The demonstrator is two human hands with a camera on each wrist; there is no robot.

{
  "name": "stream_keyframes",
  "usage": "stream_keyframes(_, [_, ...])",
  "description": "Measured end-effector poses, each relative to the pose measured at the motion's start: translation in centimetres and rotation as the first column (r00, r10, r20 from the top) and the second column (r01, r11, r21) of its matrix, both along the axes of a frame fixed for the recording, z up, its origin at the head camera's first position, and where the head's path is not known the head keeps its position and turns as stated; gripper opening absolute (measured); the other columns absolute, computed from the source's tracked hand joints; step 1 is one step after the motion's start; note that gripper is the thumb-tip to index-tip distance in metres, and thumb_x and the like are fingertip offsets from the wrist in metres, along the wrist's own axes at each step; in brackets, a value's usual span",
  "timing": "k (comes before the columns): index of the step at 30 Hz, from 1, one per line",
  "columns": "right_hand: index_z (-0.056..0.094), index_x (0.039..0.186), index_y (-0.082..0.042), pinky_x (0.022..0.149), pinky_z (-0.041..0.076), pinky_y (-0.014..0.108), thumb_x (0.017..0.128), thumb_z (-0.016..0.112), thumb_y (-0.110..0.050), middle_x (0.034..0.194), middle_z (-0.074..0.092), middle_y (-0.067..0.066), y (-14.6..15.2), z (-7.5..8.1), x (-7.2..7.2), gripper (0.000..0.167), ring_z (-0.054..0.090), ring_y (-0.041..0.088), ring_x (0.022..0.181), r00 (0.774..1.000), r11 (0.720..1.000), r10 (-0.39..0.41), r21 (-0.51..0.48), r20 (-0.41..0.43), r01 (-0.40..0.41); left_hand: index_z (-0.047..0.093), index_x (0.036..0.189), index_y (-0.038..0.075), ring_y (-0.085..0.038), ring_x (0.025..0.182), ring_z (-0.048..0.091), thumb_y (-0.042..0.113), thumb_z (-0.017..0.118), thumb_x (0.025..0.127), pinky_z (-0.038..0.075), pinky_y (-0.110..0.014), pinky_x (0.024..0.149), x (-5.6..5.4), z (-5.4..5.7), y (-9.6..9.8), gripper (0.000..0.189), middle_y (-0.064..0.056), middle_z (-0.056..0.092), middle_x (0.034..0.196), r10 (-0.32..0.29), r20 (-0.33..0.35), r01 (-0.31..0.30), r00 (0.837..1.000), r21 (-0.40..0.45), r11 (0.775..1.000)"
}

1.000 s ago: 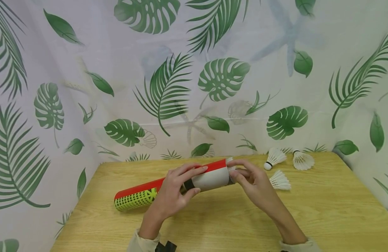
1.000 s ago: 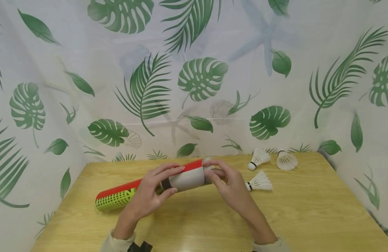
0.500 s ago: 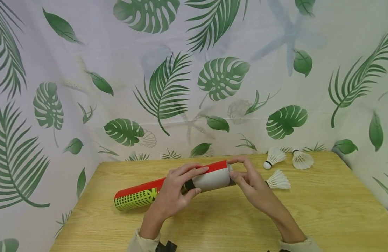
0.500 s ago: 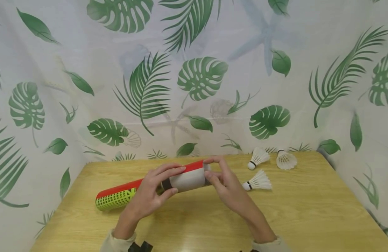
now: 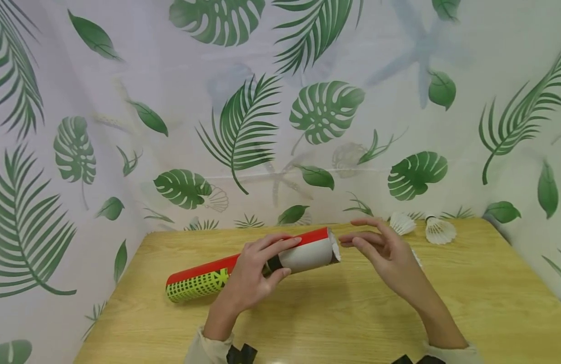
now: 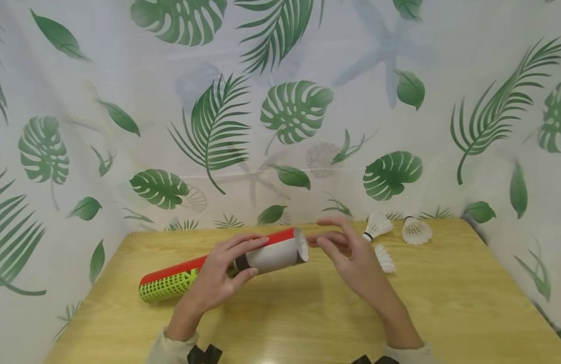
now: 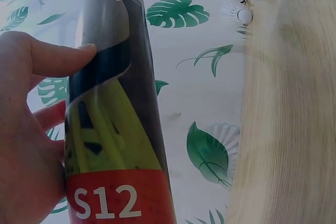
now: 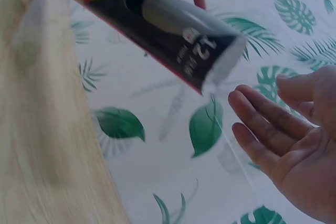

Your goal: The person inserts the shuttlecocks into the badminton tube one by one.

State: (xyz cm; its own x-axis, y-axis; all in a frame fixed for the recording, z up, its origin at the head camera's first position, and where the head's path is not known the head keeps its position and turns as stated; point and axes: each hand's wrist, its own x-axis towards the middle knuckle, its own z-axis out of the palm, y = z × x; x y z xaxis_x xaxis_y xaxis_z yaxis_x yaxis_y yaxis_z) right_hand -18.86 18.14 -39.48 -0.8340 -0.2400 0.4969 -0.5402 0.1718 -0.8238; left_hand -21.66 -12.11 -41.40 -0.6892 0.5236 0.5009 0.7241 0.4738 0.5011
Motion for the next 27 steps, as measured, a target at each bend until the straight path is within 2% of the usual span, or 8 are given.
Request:
stream_keyframes(3, [0.058,0.135,-0.007,0.093,0.052,0.021,0.102,0.057,0.003,0.117,0.073,0.013,1.5,0.1,0.0,0.034,0.070,0.015,0.108,0.993,0.992,-0.105,0.057,-0.060,0.109,0.058,0.146,0.036,-0.013,0.133,0.052,0.015,0.081,0.089,0.040,-0.055,0.101,-0.2,0.0,-0.1,0.066,0.004,0.056,0.146,0.002,-0.003,-0.002,1.000,0.000,1.000])
stream_keyframes(5, [0.061,0.132,-0.008,0.092,0.050,0.016,0.101,0.060,0.002,0.116,0.073,0.010,2.5,0.1,0.0,0.032,0.069,0.008,0.106,0.980,0.975,-0.182,0.112,-0.087,0.191,0.057,0.146,0.036,-0.014,0.133,0.052,0.015,0.081,0.089,0.039,-0.056,0.102,-0.2,0.0,-0.2,0.066,0.004,0.055,0.146,0.007,-0.004,-0.007,1.000,-0.001,1.000])
stream_keyframes(9, [0.065,0.128,-0.010,0.089,0.047,0.011,0.099,0.067,-0.006,0.115,0.073,0.007,4.5,-0.4,-0.3,0.029,0.065,0.000,0.104,0.942,0.908,-0.311,0.252,-0.123,0.333,0.058,0.146,0.037,-0.015,0.133,0.052,0.015,0.081,0.088,0.040,-0.056,0.101,-0.1,0.1,-0.3,0.066,0.005,0.056,0.145,0.015,-0.007,-0.015,1.000,0.001,1.000])
stream_keyframes(12, [0.064,0.128,-0.010,0.089,0.054,0.026,0.098,0.071,-0.013,0.117,0.072,0.009,5.8,-1.1,-0.6,0.031,0.065,0.009,0.107,0.920,0.849,-0.371,0.353,-0.130,0.392,0.058,0.146,0.037,-0.015,0.132,0.053,0.014,0.082,0.088,0.040,-0.055,0.100,-0.2,0.1,-0.3,0.066,0.006,0.056,0.145,0.017,-0.013,-0.017,1.000,0.008,1.000])
stream_keyframes(15, [0.062,0.130,-0.008,0.090,0.053,0.050,0.097,0.072,-0.015,0.121,0.069,0.014,7.2,-2.1,-0.9,0.035,0.063,0.027,0.113,0.910,0.815,-0.400,0.412,-0.107,0.407,0.058,0.145,0.037,-0.015,0.131,0.053,0.014,0.082,0.087,0.041,-0.054,0.098,-0.1,0.1,-0.3,0.067,0.006,0.056,0.144,0.016,-0.012,-0.016,1.000,0.015,1.000])
stream_keyframes(17, [0.061,0.131,-0.004,0.087,0.050,0.060,0.097,0.072,-0.013,0.123,0.067,0.018,8.0,-2.8,-1.2,0.037,0.061,0.038,0.114,0.911,0.810,-0.401,0.428,-0.096,0.402,0.059,0.145,0.036,-0.016,0.132,0.053,0.013,0.082,0.088,0.041,-0.054,0.098,-0.1,0.1,-0.3,0.066,0.004,0.056,0.144,0.014,-0.010,-0.013,1.000,0.017,1.000])
stream_keyframes(24, [0.055,0.132,-0.002,0.084,0.048,0.067,0.096,0.072,-0.010,0.122,0.062,0.030,10.1,-4.9,-1.8,0.041,0.060,0.050,0.110,0.914,0.785,-0.404,0.502,-0.029,0.363,0.059,0.145,0.035,-0.016,0.133,0.052,0.013,0.081,0.089,0.040,-0.057,0.100,-0.2,0.1,-0.4,0.065,0.001,0.057,0.145,0.008,0.004,-0.008,1.000,0.015,1.000])
stream_keyframes(27, [0.051,0.133,-0.003,0.084,0.050,0.066,0.097,0.071,-0.010,0.120,0.060,0.034,10.7,-5.7,-2.0,0.042,0.061,0.054,0.108,0.922,0.790,-0.385,0.529,0.037,0.309,0.059,0.145,0.035,-0.016,0.133,0.052,0.013,0.081,0.088,0.040,-0.058,0.101,-0.2,0.0,-0.4,0.065,0.001,0.056,0.145,0.009,0.006,-0.009,1.000,0.015,1.000])
